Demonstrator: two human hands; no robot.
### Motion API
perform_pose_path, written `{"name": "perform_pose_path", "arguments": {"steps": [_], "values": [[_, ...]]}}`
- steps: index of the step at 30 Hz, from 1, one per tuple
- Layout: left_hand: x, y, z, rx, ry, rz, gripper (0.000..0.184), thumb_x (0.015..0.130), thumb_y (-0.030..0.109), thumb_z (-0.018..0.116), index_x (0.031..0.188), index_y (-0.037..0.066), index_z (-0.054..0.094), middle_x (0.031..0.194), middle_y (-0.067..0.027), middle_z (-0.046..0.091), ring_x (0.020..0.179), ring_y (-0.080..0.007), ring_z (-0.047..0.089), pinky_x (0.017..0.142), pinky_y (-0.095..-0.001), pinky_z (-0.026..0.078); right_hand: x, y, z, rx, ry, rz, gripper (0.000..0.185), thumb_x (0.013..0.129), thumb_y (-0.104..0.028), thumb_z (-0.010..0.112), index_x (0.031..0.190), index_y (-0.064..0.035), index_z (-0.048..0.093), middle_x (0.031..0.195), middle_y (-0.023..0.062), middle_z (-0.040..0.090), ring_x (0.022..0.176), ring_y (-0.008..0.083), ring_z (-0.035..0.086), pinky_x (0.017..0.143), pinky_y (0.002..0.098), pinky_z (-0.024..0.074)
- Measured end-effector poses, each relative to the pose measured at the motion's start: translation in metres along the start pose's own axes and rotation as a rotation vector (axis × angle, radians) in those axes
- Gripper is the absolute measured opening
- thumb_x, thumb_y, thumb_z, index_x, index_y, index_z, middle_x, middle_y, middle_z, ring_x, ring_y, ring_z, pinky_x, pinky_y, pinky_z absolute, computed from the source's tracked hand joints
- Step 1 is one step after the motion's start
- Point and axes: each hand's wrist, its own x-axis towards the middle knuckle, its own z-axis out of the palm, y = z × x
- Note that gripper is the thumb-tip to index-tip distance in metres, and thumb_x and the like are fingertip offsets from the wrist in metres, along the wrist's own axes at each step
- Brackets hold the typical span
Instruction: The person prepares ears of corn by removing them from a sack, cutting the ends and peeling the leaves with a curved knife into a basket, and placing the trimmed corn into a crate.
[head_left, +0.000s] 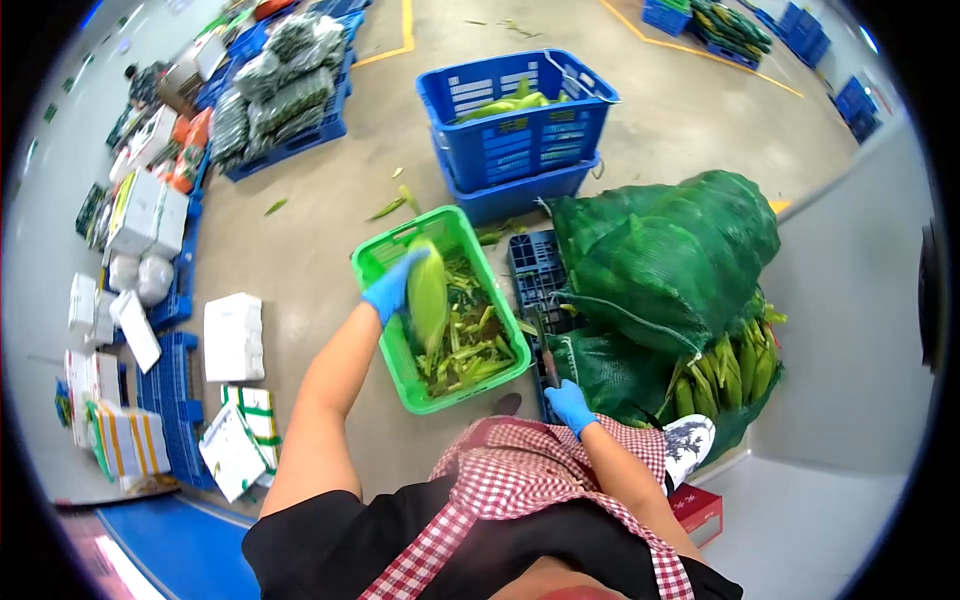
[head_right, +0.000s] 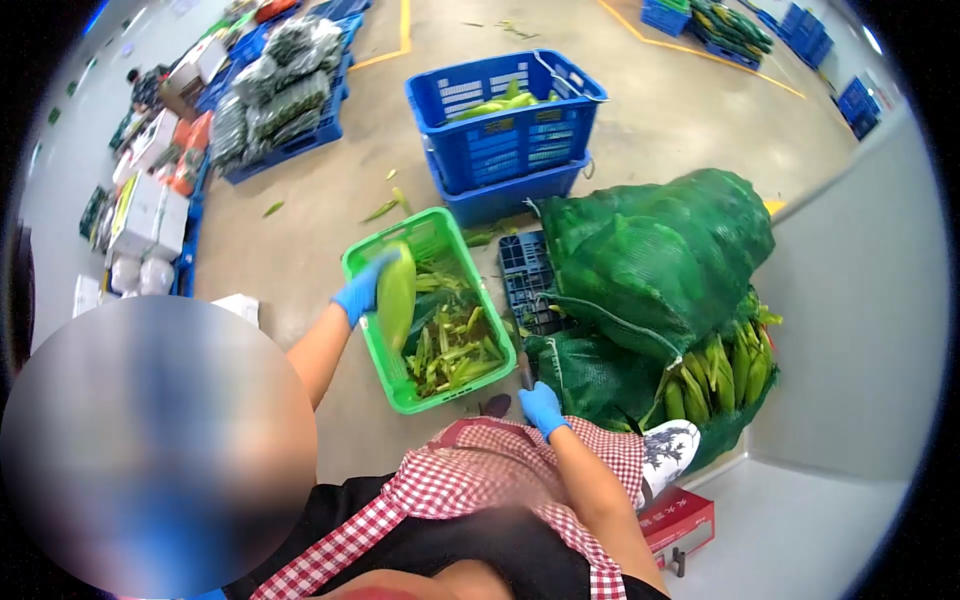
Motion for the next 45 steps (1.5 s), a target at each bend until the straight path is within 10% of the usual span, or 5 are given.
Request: {"name": "perform_pose_path", "arguments": {"steps": [8, 18, 23, 31, 45], "values": [[0.106, 0.123, 0.206, -0.285, -0.069, 0.500, 0.029, 0.088, 0.027, 0.052, 0.104, 0.003, 0.053, 0.096, -0.0157, 0.061, 0.088, -0.0277, 0.062, 0.079, -0.0367, 0.052, -0.067, -0.001, -0.094, 0.574, 0.063, 0.219, 0.023, 0.079, -0.023, 0.059, 0.085, -0.0010, 0.054, 0.064, 0.0145, 0.058, 0.050, 0.0218, 0.057, 0.049, 0.0360, 0.0456], [0.034, -0.224, 0.442, 1.182, -1.352, -0.754, 0.035, 0.092, 0.025, 0.052, 0.117, 0.001, 0.057, 0.106, -0.0094, 0.064, 0.091, -0.0176, 0.063, 0.078, -0.0268, 0.050, -0.123, 0.151, -0.259, 0.886, 1.201, 0.196, 0.017, 0.085, -0.016, 0.059, 0.083, -0.0019, 0.050, 0.058, 0.0047, 0.049, 0.047, 0.0128, 0.047, 0.044, 0.0330, 0.0390], [0.123, -0.432, 0.540, 0.998, -1.095, -0.010, 0.023, 0.083, 0.023, 0.060, 0.101, 0.009, 0.062, 0.083, -0.0022, 0.058, 0.072, -0.0117, 0.053, 0.061, -0.0261, 0.045, -0.110, 0.223, -0.298, 1.580, 1.276, 0.279, 0.011, 0.086, -0.012, 0.053, 0.084, -0.0074, 0.043, 0.061, 0.0020, 0.047, 0.043, 0.0128, 0.046, 0.038, 0.0272, 0.0386], [0.343, -0.614, 0.669, 0.335, -0.513, -0.435, 0.035, 0.080, 0.038, 0.061, 0.100, 0.010, 0.055, 0.099, -0.0115, 0.057, 0.086, -0.0249, 0.055, 0.075, -0.0392, 0.046, -0.136, 0.229, -0.287, 1.974, 0.955, 0.497, 0.014, 0.081, -0.017, 0.058, 0.089, -0.0086, 0.049, 0.064, 0.0027, 0.052, 0.049, 0.0147, 0.049, 0.044, 0.0302, 0.0413], [0.064, -0.366, 0.441, 0.033, -0.613, -1.084, 0.040, 0.086, 0.026, 0.054, 0.122, 0.009, 0.050, 0.079, -0.0014, 0.059, 0.049, -0.0097, 0.046, 0.042, -0.0203, 0.039, -0.130, 0.223, -0.275, 1.780, 1.214, 0.289, 0.013, 0.083, -0.014, 0.056, 0.086, -0.0072, 0.045, 0.059, 0.0025, 0.048, 0.043, 0.0138, 0.047, 0.038, 0.0287, 0.0405]]}}
